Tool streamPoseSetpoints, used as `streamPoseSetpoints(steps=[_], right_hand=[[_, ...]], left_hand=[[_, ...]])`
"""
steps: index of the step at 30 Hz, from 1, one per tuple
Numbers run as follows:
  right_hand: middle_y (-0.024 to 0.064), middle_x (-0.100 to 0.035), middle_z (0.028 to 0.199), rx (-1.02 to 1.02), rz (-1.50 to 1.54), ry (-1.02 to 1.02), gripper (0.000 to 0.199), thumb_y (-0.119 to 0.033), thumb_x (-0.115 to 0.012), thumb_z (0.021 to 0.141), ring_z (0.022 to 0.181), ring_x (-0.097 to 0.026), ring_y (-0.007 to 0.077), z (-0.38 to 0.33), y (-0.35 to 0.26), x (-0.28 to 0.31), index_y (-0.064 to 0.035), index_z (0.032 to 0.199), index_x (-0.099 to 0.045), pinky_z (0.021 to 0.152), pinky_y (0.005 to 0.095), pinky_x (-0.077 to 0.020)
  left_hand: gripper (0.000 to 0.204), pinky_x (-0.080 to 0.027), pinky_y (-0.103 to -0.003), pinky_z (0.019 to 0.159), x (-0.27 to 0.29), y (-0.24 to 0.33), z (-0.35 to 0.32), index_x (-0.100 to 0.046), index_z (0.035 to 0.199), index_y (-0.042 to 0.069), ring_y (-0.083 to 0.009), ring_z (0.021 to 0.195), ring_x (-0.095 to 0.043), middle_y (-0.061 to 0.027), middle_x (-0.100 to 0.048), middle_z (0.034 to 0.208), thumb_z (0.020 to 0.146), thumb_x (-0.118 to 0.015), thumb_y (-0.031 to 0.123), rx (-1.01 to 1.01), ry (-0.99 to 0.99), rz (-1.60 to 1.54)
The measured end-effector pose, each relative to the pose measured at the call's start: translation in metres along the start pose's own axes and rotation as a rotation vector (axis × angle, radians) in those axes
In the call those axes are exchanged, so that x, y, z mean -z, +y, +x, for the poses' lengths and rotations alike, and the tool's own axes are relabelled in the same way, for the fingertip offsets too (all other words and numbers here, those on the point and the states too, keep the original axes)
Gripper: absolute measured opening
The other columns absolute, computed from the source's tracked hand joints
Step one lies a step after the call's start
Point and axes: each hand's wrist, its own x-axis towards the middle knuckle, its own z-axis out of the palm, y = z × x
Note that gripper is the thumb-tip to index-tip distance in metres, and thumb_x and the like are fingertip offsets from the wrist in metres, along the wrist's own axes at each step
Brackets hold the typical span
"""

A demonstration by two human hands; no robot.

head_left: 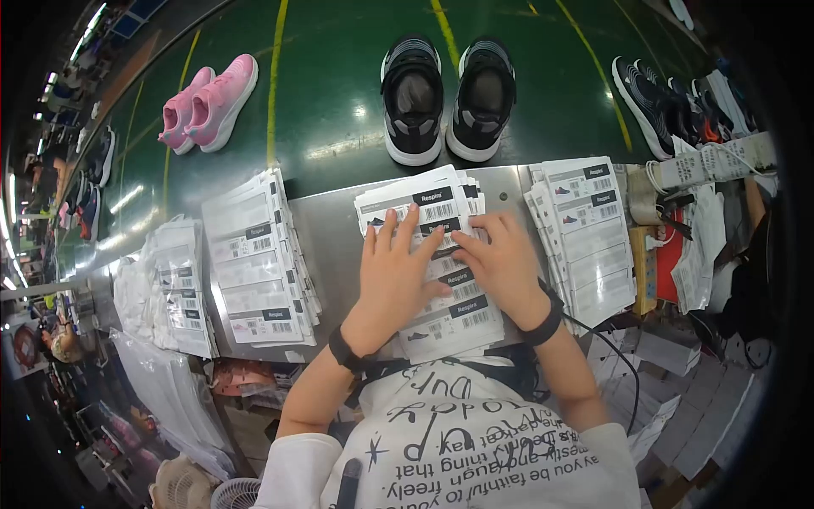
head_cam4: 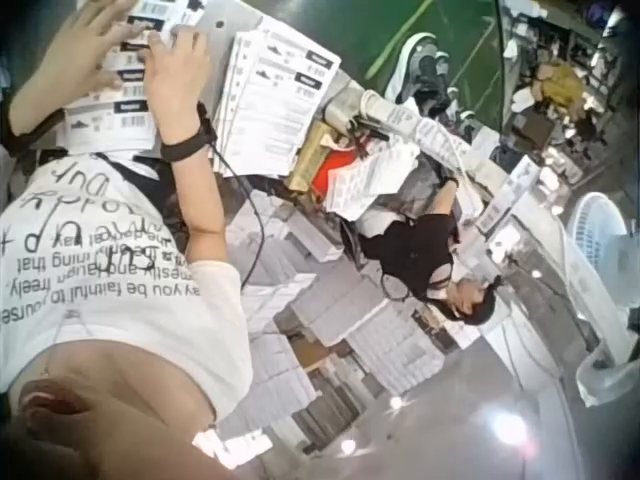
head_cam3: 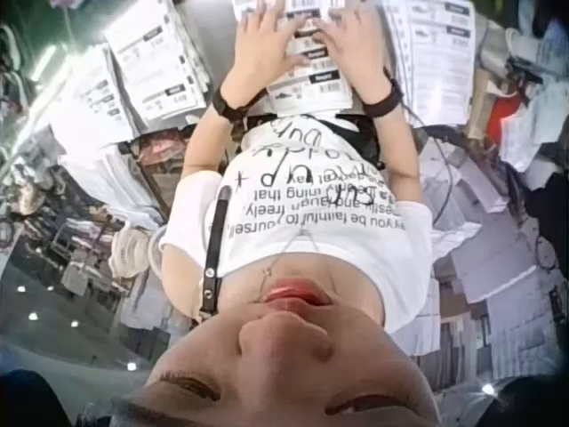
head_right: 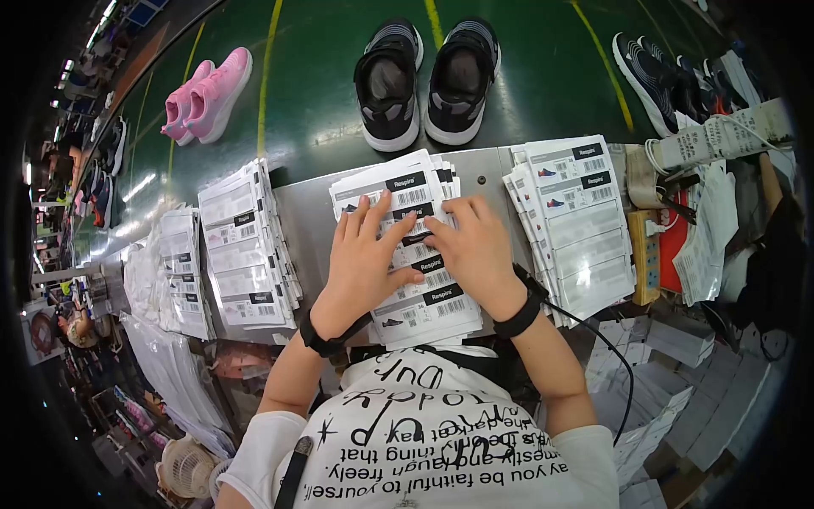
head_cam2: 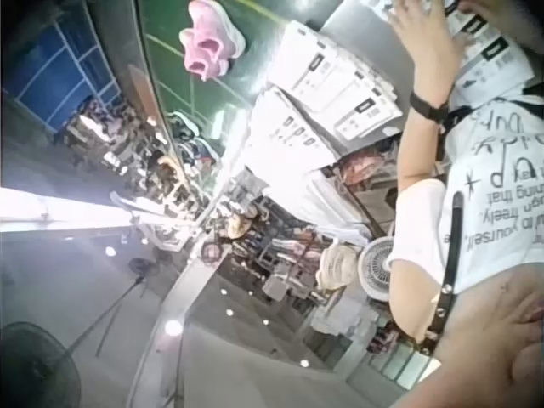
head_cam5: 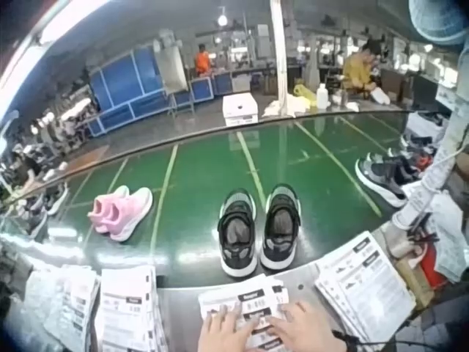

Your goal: Check shoe quality and match with corresponding labels.

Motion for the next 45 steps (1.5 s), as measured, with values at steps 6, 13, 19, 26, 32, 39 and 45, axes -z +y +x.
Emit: streamPoseSetpoints(steps=[6, 13, 19, 26, 32, 39, 45], right_hand=[[0.0026, -0.060, 0.093, 0.011, -0.022, 0.046, 0.024, -0.012, -0.074, 0.073, 0.090, -0.056, 0.0228, -0.006, -0.006, -0.003, -0.0068, 0.096, -0.070, 0.072, 0.0363, -0.0471], [0.0021, -0.060, 0.087, -0.005, 0.044, 0.053, 0.015, -0.007, -0.071, 0.074, 0.086, -0.057, 0.0225, 0.000, -0.007, -0.001, -0.0059, 0.088, -0.067, 0.071, 0.0356, -0.0469], [0.0035, -0.064, 0.092, 0.026, 0.002, 0.091, 0.013, -0.006, -0.070, 0.074, 0.080, -0.061, 0.0224, -0.009, -0.007, -0.001, -0.0054, 0.086, -0.066, 0.069, 0.0350, -0.0504], [0.0046, -0.066, 0.102, -0.004, -0.034, 0.115, 0.019, -0.006, -0.069, 0.075, 0.089, -0.061, 0.0216, 0.000, -0.007, 0.002, -0.0039, 0.094, -0.068, 0.069, 0.0356, -0.0515], [0.0054, -0.066, 0.110, 0.052, -0.108, 0.007, 0.028, -0.008, -0.068, 0.073, 0.093, -0.061, 0.0215, -0.006, 0.000, 0.000, -0.0033, 0.101, -0.069, 0.070, 0.0350, -0.0520], [0.0137, -0.064, 0.115, 0.107, -0.281, -0.005, 0.033, -0.008, -0.065, 0.072, 0.101, -0.060, 0.0274, -0.019, -0.013, 0.001, 0.0026, 0.103, -0.067, 0.079, 0.0357, -0.0533], [0.0151, -0.065, 0.098, 0.144, -0.237, -0.016, 0.020, -0.011, -0.066, 0.078, 0.096, -0.061, 0.0281, -0.021, -0.043, 0.014, 0.0030, 0.093, -0.066, 0.081, 0.0380, -0.0512]], left_hand=[[0.085, -0.028, -0.058, 0.109, 0.003, -0.002, -0.001, -0.054, 0.136, 0.023, -0.0441, 0.137, -0.034, -0.0166, -0.035, 0.152, 0.060, -0.084, 0.049, -0.019, -0.001, -0.036], [0.087, -0.028, -0.057, 0.110, 0.002, -0.004, -0.002, -0.053, 0.138, 0.024, -0.0437, 0.137, -0.034, -0.0163, -0.035, 0.152, 0.061, -0.083, 0.050, -0.019, 0.004, -0.028], [0.088, -0.028, -0.055, 0.109, 0.004, -0.005, 0.000, -0.053, 0.138, 0.024, -0.0437, 0.136, -0.035, -0.0170, -0.037, 0.150, 0.060, -0.083, 0.051, -0.021, 0.010, -0.061], [0.086, -0.030, -0.051, 0.106, 0.003, -0.007, 0.003, -0.058, 0.134, 0.023, -0.0426, 0.130, -0.041, -0.0180, -0.041, 0.147, 0.056, -0.084, 0.051, -0.040, 0.054, -0.035], [0.085, -0.031, -0.051, 0.105, 0.002, -0.006, 0.003, -0.061, 0.131, 0.022, -0.0418, 0.129, -0.042, -0.0174, -0.043, 0.145, 0.055, -0.086, 0.049, -0.030, 0.056, -0.029], [0.069, -0.033, -0.049, 0.101, 0.006, -0.009, 0.003, -0.063, 0.129, 0.021, -0.0387, 0.120, -0.046, -0.0149, -0.042, 0.144, 0.065, -0.082, 0.041, -0.080, 0.091, -0.043], [0.041, -0.039, -0.042, 0.090, 0.009, -0.033, 0.019, -0.070, 0.119, 0.028, -0.0294, 0.098, -0.047, -0.0080, -0.046, 0.140, 0.082, -0.067, 0.012, -0.058, 0.038, -0.085]])
